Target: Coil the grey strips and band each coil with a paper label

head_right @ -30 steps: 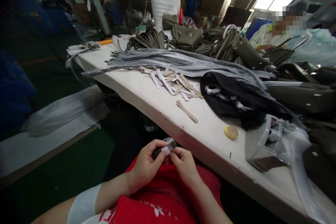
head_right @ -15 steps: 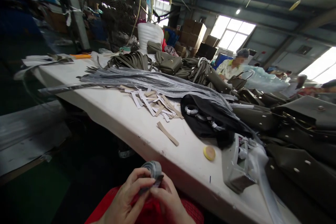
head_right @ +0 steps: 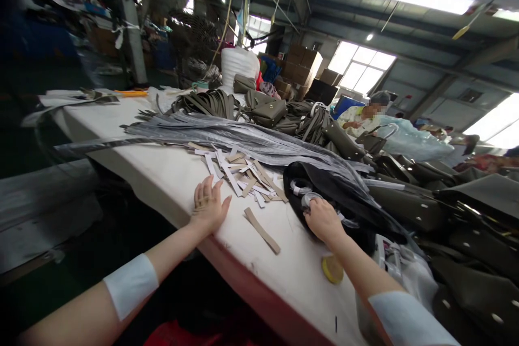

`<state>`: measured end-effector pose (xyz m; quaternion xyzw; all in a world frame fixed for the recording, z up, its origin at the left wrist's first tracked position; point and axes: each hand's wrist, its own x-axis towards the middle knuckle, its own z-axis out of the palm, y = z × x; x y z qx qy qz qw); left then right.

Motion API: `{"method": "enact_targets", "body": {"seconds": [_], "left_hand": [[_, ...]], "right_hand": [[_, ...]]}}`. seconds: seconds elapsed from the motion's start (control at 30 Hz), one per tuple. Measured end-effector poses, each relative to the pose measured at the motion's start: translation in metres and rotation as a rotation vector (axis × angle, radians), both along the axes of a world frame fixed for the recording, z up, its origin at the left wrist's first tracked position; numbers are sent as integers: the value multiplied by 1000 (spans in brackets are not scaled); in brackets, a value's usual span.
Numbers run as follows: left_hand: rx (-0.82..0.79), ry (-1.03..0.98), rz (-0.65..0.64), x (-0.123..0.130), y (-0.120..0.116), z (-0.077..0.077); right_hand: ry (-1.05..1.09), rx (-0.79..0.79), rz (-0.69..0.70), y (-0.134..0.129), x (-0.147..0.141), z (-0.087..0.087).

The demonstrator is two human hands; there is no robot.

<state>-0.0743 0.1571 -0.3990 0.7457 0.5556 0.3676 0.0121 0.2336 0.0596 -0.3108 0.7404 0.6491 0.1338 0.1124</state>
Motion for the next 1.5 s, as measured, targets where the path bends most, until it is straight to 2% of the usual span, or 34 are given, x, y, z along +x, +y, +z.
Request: {"method": "enact_targets", "body": {"seconds": [0.1,0.2,0.27,0.37,0.5,0.73,0.83,0.93,1.07,1.13,1.3,1.4,1.5], "left_hand": [[-35,44,55,4,14,-12],[-56,87,48,2,14,-15],[-92,94,52,1,12,-13],[-152,86,50,-1,11,-6],[-179,85,54,-2,10,0],[-156,114,50,2,4,0],[-164,115,39,3,4,-1],[-184,111,38,2,6,-2],[-238,88,21,-2,9,-2],[-251,73,17,-3,9,-2],[-266,29,-3,-5,9,-3],[-265,5,-13,-5,8,-3],[-255,6,-12,-4,8,-3]], "right_hand": [[-69,-10,-106,27,44,-8],[-108,-27,-192,51,79,-15],[-107,-56,-222,68,92,-20],[-89,-88,-223,91,99,-25],[-86,-18,-155,100,82,-22],[-101,244,71,86,18,-19],[-67,254,185,103,-1,-20],[-37,232,235,138,-8,-24],[8,175,196,189,-11,-30],[35,140,152,205,-12,-34],[96,74,-13,213,-15,-35],[143,83,-144,206,-17,-21],[175,152,-197,196,-28,13]]}}
